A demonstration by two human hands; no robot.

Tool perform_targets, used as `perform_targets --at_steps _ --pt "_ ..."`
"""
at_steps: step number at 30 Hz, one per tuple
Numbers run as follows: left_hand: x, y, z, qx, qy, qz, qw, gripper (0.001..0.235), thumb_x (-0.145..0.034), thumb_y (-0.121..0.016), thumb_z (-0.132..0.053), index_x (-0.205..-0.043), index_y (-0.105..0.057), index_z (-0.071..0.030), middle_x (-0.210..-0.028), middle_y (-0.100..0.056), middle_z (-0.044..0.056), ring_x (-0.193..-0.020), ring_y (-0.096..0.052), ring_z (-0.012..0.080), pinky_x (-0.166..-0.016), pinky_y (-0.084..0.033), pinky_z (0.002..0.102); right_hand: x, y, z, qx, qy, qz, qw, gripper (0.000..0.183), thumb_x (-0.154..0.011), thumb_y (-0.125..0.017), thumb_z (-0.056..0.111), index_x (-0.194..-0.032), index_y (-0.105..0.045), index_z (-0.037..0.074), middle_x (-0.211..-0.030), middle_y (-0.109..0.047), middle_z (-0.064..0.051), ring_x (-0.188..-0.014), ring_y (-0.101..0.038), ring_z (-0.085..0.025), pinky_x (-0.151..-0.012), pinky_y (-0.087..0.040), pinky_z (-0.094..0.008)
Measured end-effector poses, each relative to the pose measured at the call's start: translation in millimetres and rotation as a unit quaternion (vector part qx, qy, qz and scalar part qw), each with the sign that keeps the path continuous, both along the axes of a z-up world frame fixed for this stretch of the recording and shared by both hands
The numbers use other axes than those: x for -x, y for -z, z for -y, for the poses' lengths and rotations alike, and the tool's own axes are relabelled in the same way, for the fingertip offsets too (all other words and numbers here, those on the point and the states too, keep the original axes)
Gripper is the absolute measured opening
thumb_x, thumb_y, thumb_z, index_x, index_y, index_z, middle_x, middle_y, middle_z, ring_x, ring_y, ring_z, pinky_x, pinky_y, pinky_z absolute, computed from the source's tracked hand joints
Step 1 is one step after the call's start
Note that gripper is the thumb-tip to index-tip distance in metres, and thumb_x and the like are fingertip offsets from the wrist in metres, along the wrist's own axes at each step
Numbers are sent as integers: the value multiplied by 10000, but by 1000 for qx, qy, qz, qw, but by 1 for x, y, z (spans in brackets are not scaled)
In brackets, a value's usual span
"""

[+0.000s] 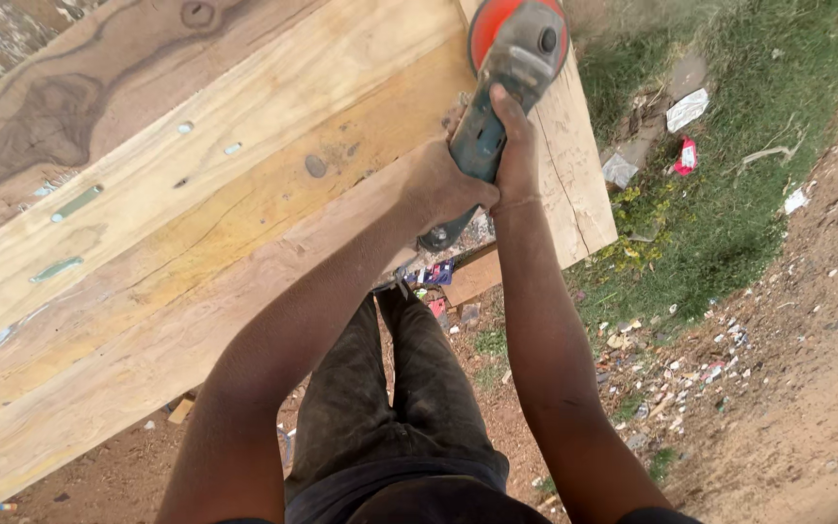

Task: The person uses an angle grinder with a sanding disc to smooth the surface of a large wooden board. They move the tool across the top surface and along the edges, holding the board steady with their other hand.

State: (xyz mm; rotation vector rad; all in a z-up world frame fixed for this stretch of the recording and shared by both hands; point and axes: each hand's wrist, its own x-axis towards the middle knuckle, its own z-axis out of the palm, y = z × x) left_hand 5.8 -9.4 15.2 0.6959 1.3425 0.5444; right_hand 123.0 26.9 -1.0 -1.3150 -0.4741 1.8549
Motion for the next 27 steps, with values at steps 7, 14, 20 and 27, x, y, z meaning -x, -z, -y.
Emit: perform_targets --at_steps 7,14,20,27 --pt "36 24 -33 40 29 -66 997 518 -601 -852 -184 -1080 -739 -24 -970 -773 76 -860 -764 180 -818 -643 324 32 28 -49 -51 -54 2 997 484 -902 -730 372 -1069 -642 -74 -887 -704 -170 -745 -716 -243 -697 -622 -379" --pt "35 13 -32 -170 -47 -57 983 918 -423 -946 -162 -1246 -574 4 -1012 -724 93 -885 -699 223 -779 -561 396 41 14 -39 -53 -33 18 998 475 -868 -719 410 -1083 -661 -10 -846 -696 -134 -718 -734 -230 -661 -642 -361" --pt "59 39 -64 28 24 -56 998 554 -614 -810 -202 -1131 -715 -27 -1009 -777 85 -879 -782 168 -805 -683 326 57 50 -84 -121 -82 -38 989 426 -954 -718 341 -1113 -633 -45 -903 -700 -158 -775 -727 -266 -722 -626 -402" --pt "55 7 -52 -150 -82 -61 983 896 -441 -924 -208 -1254 -571 -74 -1028 -733 86 -886 -707 224 -772 -577 362 62 14 -73 -81 -57 -67 993 423 -918 -724 380 -1108 -635 13 -841 -687 -118 -732 -708 -250 -693 -618 -389"
